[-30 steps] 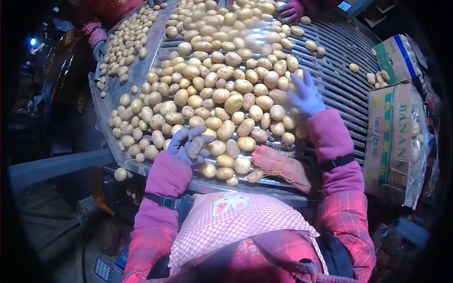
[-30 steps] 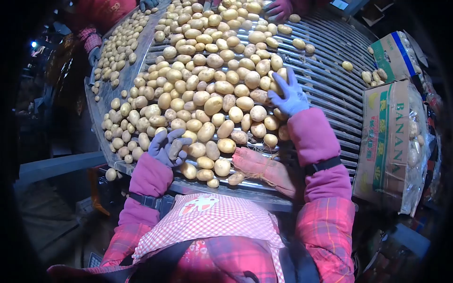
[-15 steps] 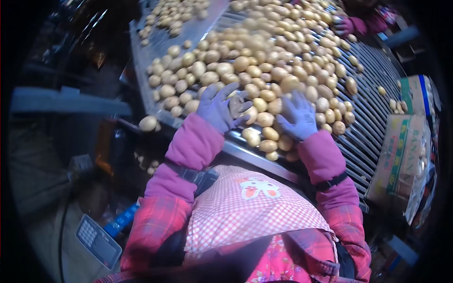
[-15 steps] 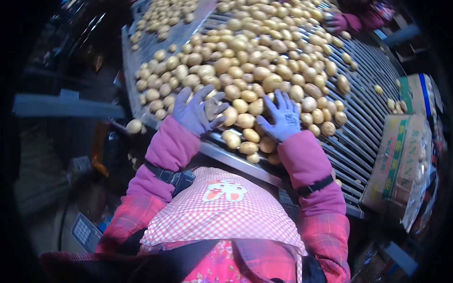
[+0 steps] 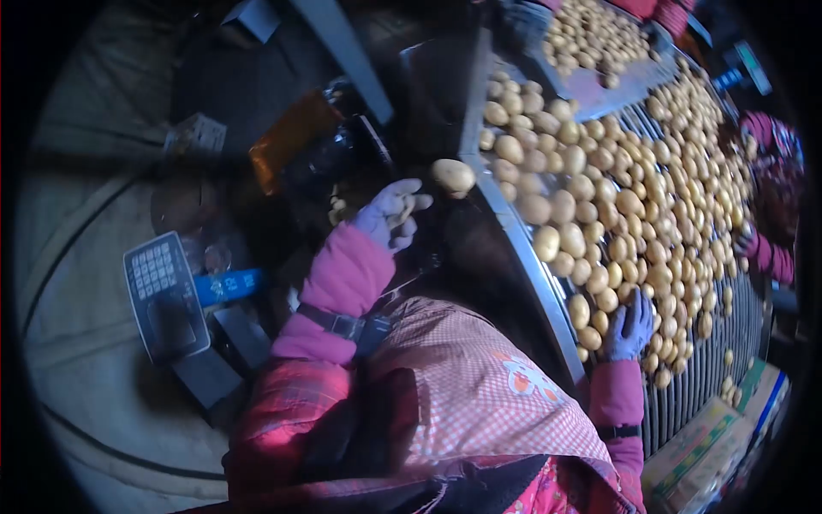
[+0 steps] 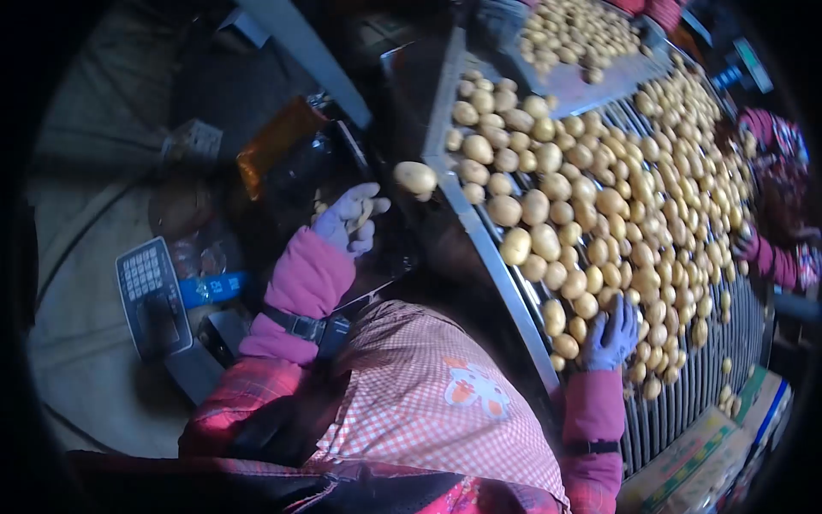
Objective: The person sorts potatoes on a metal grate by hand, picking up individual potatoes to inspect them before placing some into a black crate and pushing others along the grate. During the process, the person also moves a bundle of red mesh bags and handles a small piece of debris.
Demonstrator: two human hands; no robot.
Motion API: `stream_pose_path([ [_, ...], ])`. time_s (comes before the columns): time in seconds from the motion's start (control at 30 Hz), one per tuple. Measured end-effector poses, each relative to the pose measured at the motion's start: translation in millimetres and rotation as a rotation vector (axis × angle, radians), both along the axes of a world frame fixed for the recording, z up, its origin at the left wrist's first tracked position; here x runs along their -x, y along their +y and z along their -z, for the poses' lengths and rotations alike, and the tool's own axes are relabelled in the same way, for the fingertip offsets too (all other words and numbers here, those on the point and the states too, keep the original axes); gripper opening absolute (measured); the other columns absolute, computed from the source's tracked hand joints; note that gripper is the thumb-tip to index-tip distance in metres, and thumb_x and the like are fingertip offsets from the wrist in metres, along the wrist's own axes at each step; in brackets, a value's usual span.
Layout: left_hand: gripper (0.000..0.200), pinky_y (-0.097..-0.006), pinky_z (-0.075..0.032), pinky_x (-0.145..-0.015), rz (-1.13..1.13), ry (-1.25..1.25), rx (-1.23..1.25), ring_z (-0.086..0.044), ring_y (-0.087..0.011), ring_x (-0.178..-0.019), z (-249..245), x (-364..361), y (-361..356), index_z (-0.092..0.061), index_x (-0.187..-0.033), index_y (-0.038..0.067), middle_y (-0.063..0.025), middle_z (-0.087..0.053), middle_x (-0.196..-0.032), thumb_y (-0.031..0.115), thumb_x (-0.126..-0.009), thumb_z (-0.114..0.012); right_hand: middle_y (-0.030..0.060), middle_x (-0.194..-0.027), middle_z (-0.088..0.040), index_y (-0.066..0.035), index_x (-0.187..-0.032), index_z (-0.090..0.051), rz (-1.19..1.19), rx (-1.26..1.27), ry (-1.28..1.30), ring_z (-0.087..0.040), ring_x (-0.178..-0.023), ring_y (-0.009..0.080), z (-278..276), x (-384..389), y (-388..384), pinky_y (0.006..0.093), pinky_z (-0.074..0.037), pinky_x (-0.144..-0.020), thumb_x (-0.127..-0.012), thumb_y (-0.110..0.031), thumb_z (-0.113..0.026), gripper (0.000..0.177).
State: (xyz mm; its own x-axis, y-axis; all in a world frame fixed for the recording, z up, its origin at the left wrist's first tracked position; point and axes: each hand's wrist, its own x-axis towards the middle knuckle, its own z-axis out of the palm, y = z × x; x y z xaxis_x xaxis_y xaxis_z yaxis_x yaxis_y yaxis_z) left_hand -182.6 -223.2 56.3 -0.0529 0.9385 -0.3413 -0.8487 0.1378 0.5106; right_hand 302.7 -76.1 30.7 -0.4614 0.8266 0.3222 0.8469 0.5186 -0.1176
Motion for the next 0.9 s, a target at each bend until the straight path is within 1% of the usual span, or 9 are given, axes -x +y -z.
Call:
stream_pose_path([
  [0.07,0.042,-0.0253,-0.036,-0.042,-0.193,0.121,0.486,-0.047,-0.0116,-0.052,19,11,-45,-0.048,-0.128,0.013,-0.0117,-0.059,-0.116,0.017,-0.087,-0.054,0.0171,-0.131,-0.052,-0.005,-0.130,-0.052,0.017,0.056,0.020,-0.045,-0.124,0.0354,-1,0,0,0.0474,-0.033,-0.105,-0.088,-0.018,-0.055,0.044],
  [0.13,0.044,-0.0260,-0.037,-0.043,-0.170,0.107,0.732,-0.044,-0.0113,-0.051,48,11,-78,-0.046,-0.131,0.013,-0.0117,-0.056,-0.121,0.017,-0.088,-0.051,0.0175,-0.131,-0.052,-0.004,-0.130,-0.052,0.032,0.073,0.000,-0.045,-0.125,0.0351,-5,3,-1,0.0474,-0.033,-0.104,-0.088,-0.017,-0.054,0.044],
  [0.23,0.046,-0.0261,-0.040,-0.045,-0.124,0.057,0.756,-0.047,-0.0117,-0.057,91,1,-119,-0.044,-0.134,0.015,-0.0116,-0.056,-0.124,0.020,-0.089,-0.050,0.0188,-0.129,-0.053,-0.001,-0.129,-0.052,0.051,0.051,0.013,-0.048,-0.121,0.0349,0,4,-1,0.0452,-0.035,-0.103,-0.089,-0.015,-0.053,0.042],
  [0.4,0.046,-0.0271,-0.044,-0.053,-0.253,0.150,0.690,-0.054,-0.0143,-0.071,124,30,-125,-0.043,-0.135,0.015,-0.0114,-0.051,-0.132,0.021,-0.090,-0.050,0.0221,-0.128,-0.053,0.002,-0.127,-0.050,0.065,0.064,0.014,-0.049,-0.119,0.0367,7,-1,3,0.0449,-0.036,-0.102,-0.090,-0.016,-0.047,0.041],
  [0.47,0.036,-0.0288,-0.045,-0.051,-0.488,-0.042,0.368,-0.051,-0.0138,-0.063,145,54,-127,-0.050,-0.125,0.024,-0.0085,-0.057,-0.114,0.022,-0.089,-0.054,0.0230,-0.128,-0.052,0.003,-0.127,-0.050,0.104,0.120,0.005,-0.049,-0.118,0.0371,-2,7,-1,0.0451,-0.037,-0.102,-0.090,-0.016,-0.047,0.042],
  [0.6,0.034,-0.0295,-0.046,-0.049,-0.550,0.172,0.471,-0.051,-0.0133,-0.062,110,102,-95,-0.050,-0.122,0.029,-0.0065,-0.057,-0.109,0.022,-0.090,-0.056,0.0187,-0.130,-0.053,0.000,-0.132,-0.048,0.051,0.066,0.012,-0.049,-0.119,0.0336,10,-9,4,0.0432,-0.036,-0.103,-0.092,-0.023,-0.050,0.045],
  [0.8,0.039,-0.0283,-0.042,-0.043,-0.291,0.591,0.829,-0.048,-0.0130,-0.056,49,170,-46,-0.047,-0.127,0.024,-0.0082,-0.056,-0.115,0.020,-0.089,-0.054,0.0184,-0.132,-0.051,-0.001,-0.131,-0.049,0.097,0.094,0.014,-0.048,-0.121,0.0330,8,-3,0,0.0423,-0.036,-0.104,-0.094,-0.022,-0.048,0.042],
  [0.87,0.042,-0.0273,-0.038,-0.038,-0.519,0.411,0.479,-0.042,-0.0118,-0.049,37,154,-52,-0.044,-0.131,0.018,-0.0107,-0.056,-0.120,0.018,-0.090,-0.051,0.0209,-0.129,-0.052,0.002,-0.128,-0.051,0.099,0.093,0.079,-0.048,-0.121,0.0352,-5,13,-6,0.0442,-0.034,-0.105,-0.093,-0.023,-0.049,0.043],
  [0.9,0.043,-0.0271,-0.034,-0.036,-0.470,0.513,0.627,-0.037,-0.0108,-0.044,23,140,-34,-0.043,-0.132,0.011,-0.0124,-0.056,-0.123,0.018,-0.089,-0.049,0.0210,-0.129,-0.053,0.002,-0.128,-0.051,0.109,0.081,0.069,-0.048,-0.121,0.0352,-4,12,-5,0.0445,-0.034,-0.105,-0.094,-0.022,-0.049,0.042],
])
